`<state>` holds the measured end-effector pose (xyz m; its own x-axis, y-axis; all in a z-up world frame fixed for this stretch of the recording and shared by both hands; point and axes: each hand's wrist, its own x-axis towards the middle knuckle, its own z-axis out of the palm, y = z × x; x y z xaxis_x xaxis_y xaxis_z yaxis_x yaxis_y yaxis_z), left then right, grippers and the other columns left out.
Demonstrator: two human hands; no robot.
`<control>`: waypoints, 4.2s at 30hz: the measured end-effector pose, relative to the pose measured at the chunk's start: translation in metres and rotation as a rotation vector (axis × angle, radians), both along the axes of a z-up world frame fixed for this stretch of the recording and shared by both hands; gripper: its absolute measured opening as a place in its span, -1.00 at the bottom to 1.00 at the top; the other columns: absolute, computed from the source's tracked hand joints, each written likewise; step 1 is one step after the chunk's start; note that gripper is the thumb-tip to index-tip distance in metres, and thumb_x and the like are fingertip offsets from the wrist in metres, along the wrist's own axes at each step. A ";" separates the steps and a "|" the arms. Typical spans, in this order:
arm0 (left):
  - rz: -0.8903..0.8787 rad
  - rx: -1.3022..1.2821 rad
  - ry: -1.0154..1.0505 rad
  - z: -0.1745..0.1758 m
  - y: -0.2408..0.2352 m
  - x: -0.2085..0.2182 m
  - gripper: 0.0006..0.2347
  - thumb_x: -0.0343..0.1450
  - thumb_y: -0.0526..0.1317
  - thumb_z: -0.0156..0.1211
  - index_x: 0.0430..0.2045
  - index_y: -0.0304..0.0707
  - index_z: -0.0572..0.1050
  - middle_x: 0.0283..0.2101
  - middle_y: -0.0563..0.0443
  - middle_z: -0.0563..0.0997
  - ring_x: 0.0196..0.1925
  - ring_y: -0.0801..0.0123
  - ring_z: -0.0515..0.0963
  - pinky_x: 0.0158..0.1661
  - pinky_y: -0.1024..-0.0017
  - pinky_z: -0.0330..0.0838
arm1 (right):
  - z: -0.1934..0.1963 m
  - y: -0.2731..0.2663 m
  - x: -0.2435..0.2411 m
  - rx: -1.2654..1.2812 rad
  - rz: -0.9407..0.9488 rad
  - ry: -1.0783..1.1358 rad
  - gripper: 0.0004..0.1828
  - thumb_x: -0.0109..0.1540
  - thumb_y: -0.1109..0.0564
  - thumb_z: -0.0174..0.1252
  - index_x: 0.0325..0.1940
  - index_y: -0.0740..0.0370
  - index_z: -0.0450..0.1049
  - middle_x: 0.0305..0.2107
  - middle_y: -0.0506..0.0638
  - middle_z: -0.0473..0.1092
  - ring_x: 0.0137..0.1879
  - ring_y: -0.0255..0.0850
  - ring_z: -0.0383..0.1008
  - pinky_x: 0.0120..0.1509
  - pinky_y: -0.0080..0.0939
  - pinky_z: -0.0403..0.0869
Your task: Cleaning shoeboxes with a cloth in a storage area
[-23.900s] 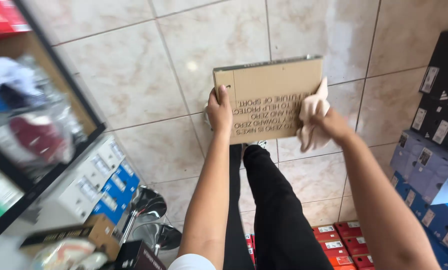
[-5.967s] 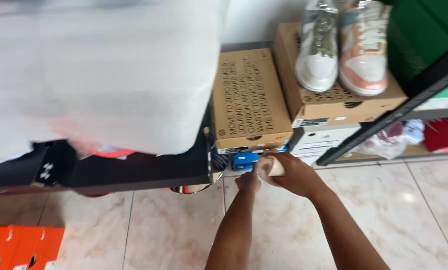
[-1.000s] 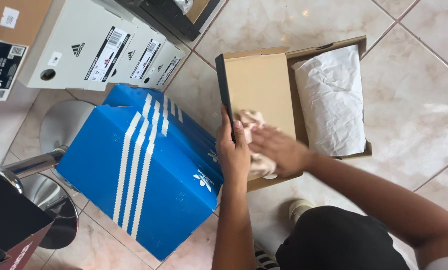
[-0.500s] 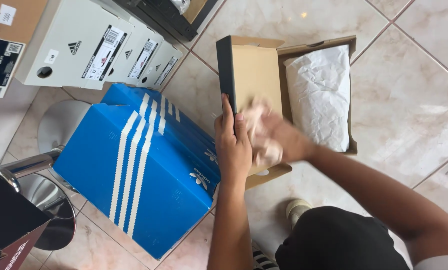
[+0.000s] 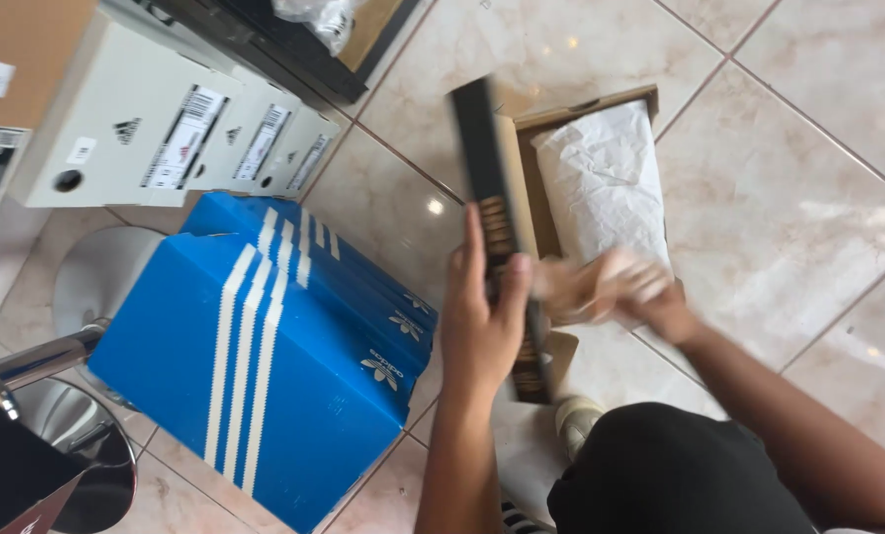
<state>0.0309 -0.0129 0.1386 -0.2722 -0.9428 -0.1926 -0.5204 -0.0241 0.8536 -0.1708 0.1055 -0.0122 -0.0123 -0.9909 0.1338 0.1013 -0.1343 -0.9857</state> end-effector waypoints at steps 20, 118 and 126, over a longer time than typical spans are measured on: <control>-0.031 0.012 0.026 -0.225 0.050 -0.068 -0.35 0.59 0.00 -0.04 0.50 -0.32 -0.14 0.48 -0.44 0.04 0.47 -0.25 0.14 0.30 -0.10 0.25 | -0.040 -0.109 -0.039 0.329 -0.292 1.312 -0.13 0.32 -0.31 -0.09 0.66 0.02 -0.03 0.57 0.18 -0.15 0.63 0.29 -0.39 0.58 0.42 -0.33; -0.311 0.091 -0.414 -0.197 -0.043 -0.067 -0.47 0.51 0.28 -0.14 0.18 -0.12 0.32 0.09 -0.31 0.59 0.05 -0.29 0.61 -0.01 -0.24 0.48 | -0.073 0.041 0.046 0.730 -0.770 -0.055 -0.33 0.26 0.02 0.33 0.33 0.21 0.17 0.06 0.12 0.28 0.28 0.01 0.35 0.37 0.20 0.33; -0.326 0.083 -0.347 -0.194 -0.046 -0.069 -0.47 0.49 0.32 -0.16 0.10 -0.05 0.37 -0.01 -0.23 0.62 0.01 -0.18 0.65 -0.04 -0.11 0.54 | -0.109 -0.059 -0.083 0.714 -0.968 0.063 0.28 0.33 -0.43 0.35 0.55 0.49 -0.31 0.29 0.62 0.18 0.46 0.38 0.23 0.49 0.32 0.28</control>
